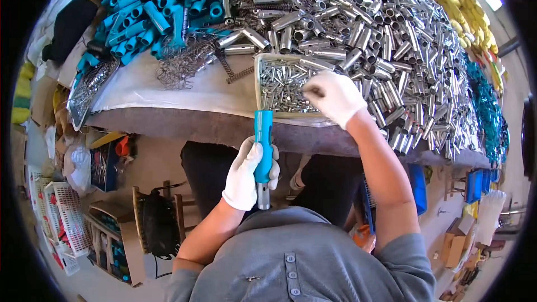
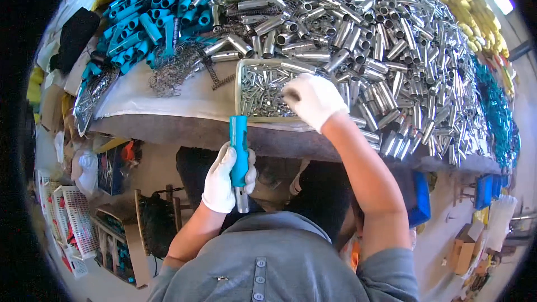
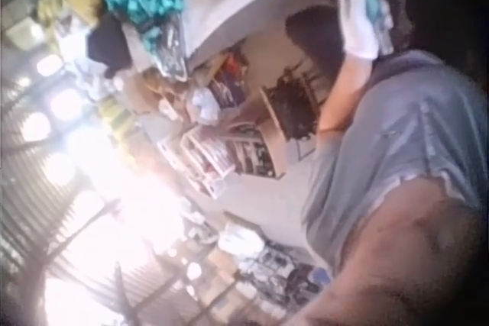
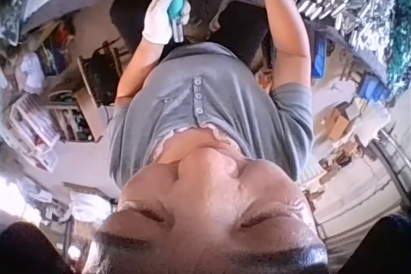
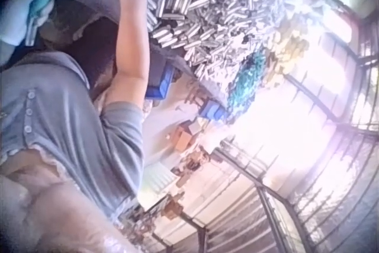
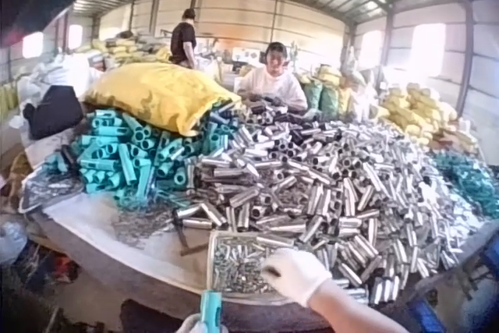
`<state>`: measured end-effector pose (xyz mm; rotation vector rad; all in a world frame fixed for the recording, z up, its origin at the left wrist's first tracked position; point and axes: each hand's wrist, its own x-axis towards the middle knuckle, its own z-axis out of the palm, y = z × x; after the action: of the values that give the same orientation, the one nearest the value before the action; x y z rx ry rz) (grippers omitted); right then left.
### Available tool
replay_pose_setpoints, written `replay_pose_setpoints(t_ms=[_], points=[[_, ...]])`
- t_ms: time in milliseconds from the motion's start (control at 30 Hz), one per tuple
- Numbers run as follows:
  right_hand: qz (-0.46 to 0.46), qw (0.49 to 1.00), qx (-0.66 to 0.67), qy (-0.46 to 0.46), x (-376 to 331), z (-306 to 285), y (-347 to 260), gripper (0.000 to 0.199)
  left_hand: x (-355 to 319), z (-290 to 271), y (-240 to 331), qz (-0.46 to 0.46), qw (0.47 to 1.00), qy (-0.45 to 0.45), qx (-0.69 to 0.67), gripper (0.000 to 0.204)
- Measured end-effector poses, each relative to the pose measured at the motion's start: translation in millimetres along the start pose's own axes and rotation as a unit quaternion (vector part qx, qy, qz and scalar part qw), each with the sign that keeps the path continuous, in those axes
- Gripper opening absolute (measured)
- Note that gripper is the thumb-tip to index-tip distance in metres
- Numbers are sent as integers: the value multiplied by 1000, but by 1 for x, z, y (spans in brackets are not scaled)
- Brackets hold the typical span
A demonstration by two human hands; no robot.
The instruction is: Assembling small metal tubes and plastic fittings with screws and springs at a industrial workbench.
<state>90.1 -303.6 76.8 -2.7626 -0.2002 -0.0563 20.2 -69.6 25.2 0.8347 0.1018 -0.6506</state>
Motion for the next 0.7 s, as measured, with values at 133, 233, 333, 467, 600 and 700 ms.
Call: replay_pose_setpoints(t_ms=[133,233,333,467,600,700], points=[[131,925,344,91,-40,9,-19,6,8,-4,0,-71,993,-13,-96,33],[80,720,689,13,-71,31,-37,11,13,-6,-4,-134,939,-158,-276,38],[132,721,680,36,-82,39,-56,11,16,-5,-8,-193,876,-252,-362,41],[89,702,706,32,-88,44,-44,7,18,1,-10,-221,849,-269,-398,45],[28,633,773,36,-87,52,-50,13,18,0,-14,-239,843,-268,-400,48],[89,554,827,-29,-92,63,-45,14,16,0,-15,-254,852,-283,-360,53]])
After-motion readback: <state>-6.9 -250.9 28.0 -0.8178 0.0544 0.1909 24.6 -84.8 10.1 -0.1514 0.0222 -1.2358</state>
